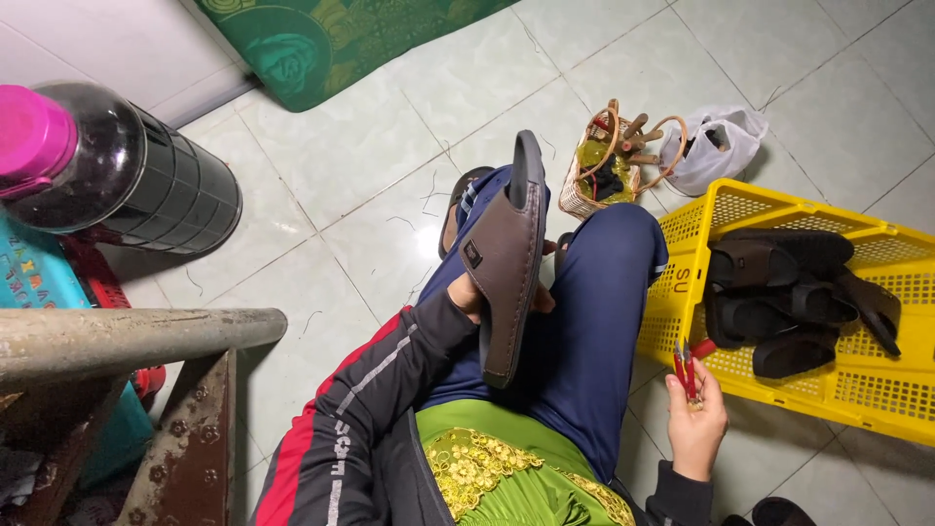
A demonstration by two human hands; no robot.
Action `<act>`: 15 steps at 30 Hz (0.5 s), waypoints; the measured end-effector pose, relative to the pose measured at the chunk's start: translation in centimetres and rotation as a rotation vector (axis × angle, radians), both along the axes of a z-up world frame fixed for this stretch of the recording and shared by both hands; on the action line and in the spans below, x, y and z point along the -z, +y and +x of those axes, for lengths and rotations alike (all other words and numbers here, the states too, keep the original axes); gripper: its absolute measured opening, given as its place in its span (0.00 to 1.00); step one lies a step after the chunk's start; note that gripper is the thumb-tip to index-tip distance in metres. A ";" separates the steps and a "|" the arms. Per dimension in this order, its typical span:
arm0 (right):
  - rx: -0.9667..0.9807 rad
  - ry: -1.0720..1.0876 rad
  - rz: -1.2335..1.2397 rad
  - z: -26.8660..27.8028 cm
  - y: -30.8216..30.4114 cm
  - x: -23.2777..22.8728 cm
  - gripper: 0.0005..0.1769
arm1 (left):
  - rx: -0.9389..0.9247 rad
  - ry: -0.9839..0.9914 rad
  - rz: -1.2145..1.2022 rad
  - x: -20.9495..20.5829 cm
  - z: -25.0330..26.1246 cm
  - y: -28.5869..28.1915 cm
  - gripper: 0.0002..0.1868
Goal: Hand-stitching the sole of a brown sandal using a needle and thread while sitting on the floor.
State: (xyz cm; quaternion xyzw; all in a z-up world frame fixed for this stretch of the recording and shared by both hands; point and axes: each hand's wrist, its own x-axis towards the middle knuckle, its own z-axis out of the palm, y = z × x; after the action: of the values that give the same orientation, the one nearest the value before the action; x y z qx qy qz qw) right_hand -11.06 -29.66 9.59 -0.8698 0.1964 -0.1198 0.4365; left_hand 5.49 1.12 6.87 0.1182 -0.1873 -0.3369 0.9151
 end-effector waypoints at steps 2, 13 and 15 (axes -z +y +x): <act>-0.054 0.003 -0.178 -0.2 -0.3 -0.2 0.22 | 0.116 0.052 -0.042 0.0 -0.2 0.0 0.38; 0.030 0.032 -0.139 -2.8 -2.1 0.3 0.25 | -0.208 0.069 0.664 -6.9 -1.1 1.6 0.38; 0.049 0.055 -0.114 -3.0 -2.2 0.4 0.28 | -0.264 -0.034 0.710 -8.4 -1.1 0.9 0.47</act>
State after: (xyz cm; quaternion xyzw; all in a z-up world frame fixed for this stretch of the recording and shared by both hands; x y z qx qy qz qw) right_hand -14.04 -31.91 9.20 -0.8910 0.2226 -0.1176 0.3778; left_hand 4.40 2.01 15.28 0.4565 -0.0572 -0.2579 0.8496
